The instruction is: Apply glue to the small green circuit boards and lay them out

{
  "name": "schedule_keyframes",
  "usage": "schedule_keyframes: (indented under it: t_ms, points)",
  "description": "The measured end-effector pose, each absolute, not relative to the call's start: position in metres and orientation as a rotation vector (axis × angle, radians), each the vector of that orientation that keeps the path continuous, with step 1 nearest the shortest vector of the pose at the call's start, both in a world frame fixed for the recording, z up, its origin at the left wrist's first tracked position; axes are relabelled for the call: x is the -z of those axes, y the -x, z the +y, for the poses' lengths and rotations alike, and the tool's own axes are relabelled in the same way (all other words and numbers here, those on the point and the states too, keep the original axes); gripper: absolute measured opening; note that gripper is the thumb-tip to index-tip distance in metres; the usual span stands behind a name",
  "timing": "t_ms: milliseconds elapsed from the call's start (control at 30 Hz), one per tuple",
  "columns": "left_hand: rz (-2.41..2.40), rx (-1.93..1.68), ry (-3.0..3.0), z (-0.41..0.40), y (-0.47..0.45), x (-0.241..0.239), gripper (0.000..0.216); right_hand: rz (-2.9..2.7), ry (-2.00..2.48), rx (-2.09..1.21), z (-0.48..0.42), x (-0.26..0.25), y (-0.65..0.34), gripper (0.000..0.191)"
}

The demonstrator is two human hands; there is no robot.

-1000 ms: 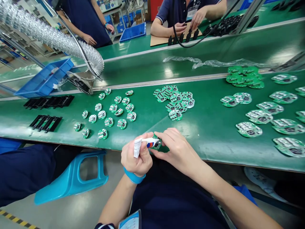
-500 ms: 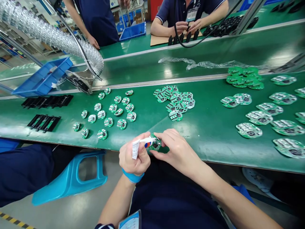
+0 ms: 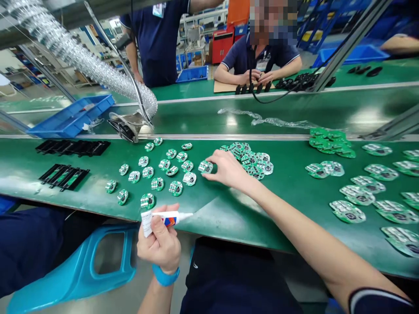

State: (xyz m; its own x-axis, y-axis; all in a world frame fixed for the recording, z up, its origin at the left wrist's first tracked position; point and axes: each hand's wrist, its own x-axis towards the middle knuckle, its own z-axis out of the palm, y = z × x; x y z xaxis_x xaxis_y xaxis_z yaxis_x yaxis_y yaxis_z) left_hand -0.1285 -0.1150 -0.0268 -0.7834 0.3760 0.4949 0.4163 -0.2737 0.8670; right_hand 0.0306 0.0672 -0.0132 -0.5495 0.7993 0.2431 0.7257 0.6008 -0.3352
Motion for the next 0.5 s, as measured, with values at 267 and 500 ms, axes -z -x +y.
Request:
schedule_keyframes:
  t_ms: [267, 500]
  points:
    - [-1.884, 2.287, 0.863, -0.118, 0.166, 0.043, 0.032, -2.559, 1.426, -0.340, 0.148, 0.025, 0.028, 0.048]
    - [-1.843, 2.361, 0.798, -0.108, 0.172, 0.049, 0.033, -2.529, 1.393, -0.395, 0.153, 0.031, 0.033, 0.072]
